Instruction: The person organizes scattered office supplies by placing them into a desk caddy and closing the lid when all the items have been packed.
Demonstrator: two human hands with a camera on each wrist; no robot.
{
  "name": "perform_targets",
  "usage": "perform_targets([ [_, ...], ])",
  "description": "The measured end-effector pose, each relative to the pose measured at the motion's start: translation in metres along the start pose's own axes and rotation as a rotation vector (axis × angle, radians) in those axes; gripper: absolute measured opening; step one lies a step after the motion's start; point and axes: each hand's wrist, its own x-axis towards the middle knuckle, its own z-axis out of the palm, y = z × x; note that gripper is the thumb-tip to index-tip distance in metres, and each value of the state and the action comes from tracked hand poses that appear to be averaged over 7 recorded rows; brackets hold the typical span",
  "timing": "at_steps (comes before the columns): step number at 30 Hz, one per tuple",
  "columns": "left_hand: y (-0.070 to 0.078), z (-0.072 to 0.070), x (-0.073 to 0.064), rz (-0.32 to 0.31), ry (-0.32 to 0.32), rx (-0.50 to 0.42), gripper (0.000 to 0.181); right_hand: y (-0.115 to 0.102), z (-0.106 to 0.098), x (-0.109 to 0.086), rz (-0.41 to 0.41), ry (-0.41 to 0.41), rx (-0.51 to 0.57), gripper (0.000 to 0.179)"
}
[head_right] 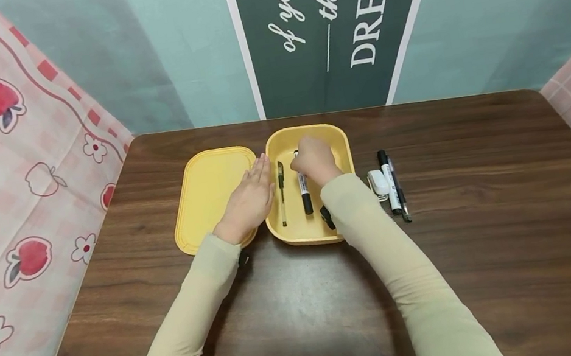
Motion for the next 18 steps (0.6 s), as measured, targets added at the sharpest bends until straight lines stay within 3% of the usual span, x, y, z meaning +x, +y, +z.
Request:
perform_targets([
  [6,0.000,0.001,0.000,-0.004,-0.001,0.005,0.058,0.002,0.015,0.004,-0.014,0.034,0.008,0.036],
  [18,0.001,0.002,0.001,-0.011,0.000,-0.010,0.058,0.001,0.031,0.007,-0.015,0.024,0.021,0.034],
])
